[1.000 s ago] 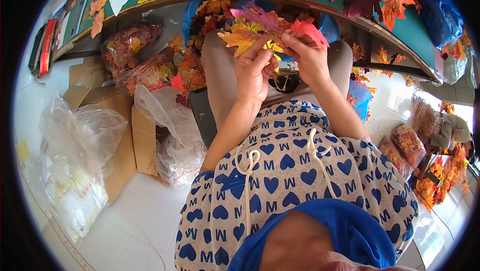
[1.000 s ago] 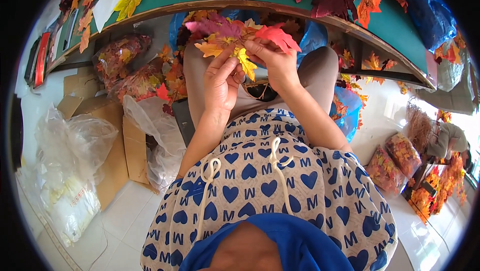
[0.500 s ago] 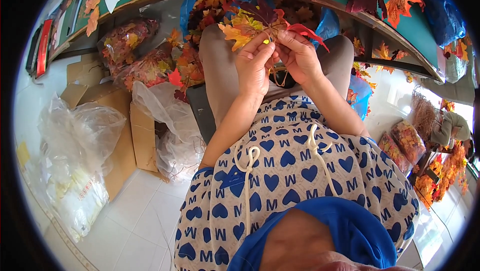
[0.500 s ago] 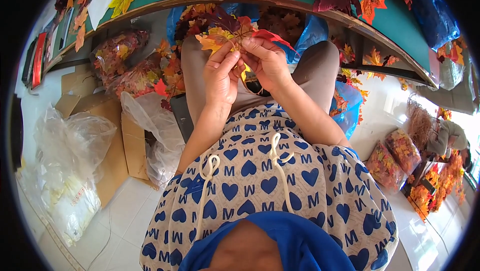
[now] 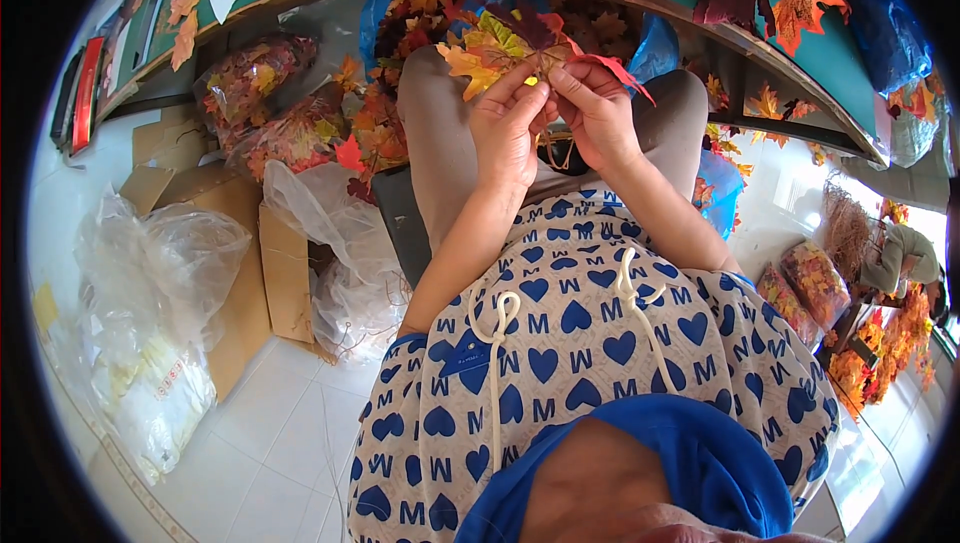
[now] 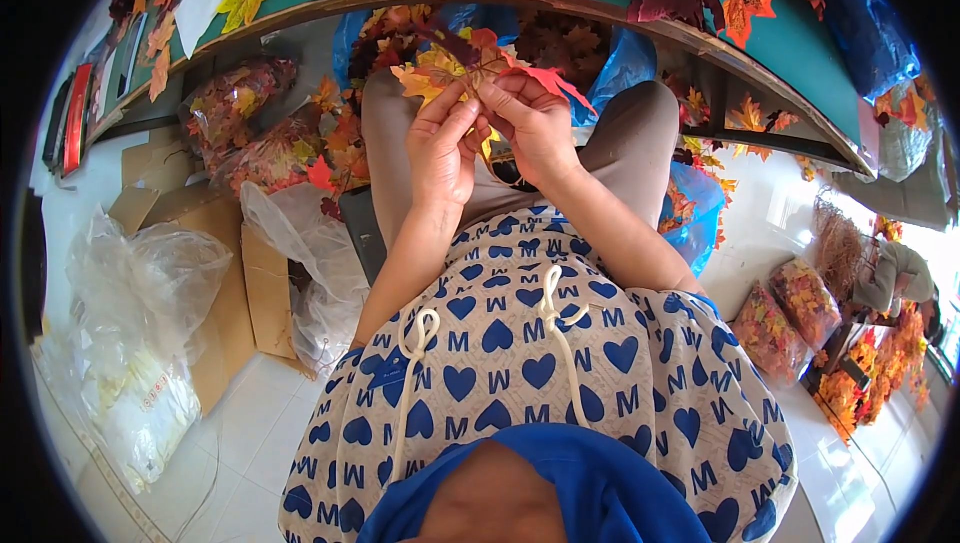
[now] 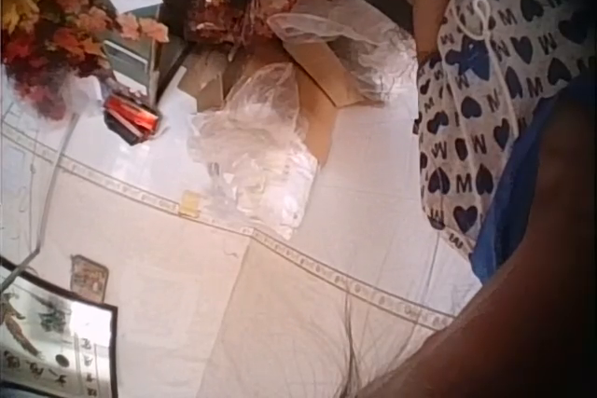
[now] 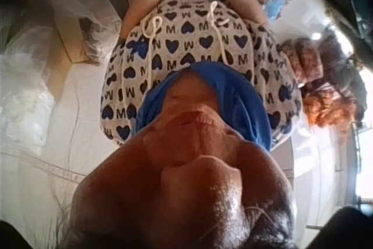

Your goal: The person assembles artificial maple leaf garlands by hand, attaching individual artificial maple leaves to garland stems.

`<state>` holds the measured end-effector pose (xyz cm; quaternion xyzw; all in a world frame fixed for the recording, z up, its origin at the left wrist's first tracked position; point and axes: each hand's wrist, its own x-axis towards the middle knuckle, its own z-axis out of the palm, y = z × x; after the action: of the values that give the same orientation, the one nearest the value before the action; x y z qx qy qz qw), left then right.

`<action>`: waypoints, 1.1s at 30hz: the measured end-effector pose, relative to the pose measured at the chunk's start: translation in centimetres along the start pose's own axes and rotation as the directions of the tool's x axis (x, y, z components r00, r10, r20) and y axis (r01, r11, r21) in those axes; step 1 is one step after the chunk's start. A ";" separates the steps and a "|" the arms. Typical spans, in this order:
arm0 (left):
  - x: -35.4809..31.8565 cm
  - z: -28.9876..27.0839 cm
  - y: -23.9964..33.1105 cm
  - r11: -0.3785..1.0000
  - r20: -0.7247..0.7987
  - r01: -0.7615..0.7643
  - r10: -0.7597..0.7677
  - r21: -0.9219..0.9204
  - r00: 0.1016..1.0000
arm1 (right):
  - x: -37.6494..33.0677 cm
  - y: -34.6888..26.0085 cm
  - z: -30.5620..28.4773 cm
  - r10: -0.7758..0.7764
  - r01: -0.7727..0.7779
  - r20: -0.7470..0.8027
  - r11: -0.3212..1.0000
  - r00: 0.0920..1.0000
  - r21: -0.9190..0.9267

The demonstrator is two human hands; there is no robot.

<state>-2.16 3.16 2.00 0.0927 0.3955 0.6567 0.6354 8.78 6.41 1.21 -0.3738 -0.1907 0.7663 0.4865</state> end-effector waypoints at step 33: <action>4.4 -2.0 1.4 0.997 -0.006 -0.062 0.062 0.044 0.998 | -1.5 3.5 -3.2 -0.118 0.268 0.273 0.741 0.955 -0.616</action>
<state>-5.26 6.52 -0.09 0.1162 0.4089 0.6677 0.6112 9.44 3.28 -2.54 -0.4107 -0.5326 0.6344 0.3811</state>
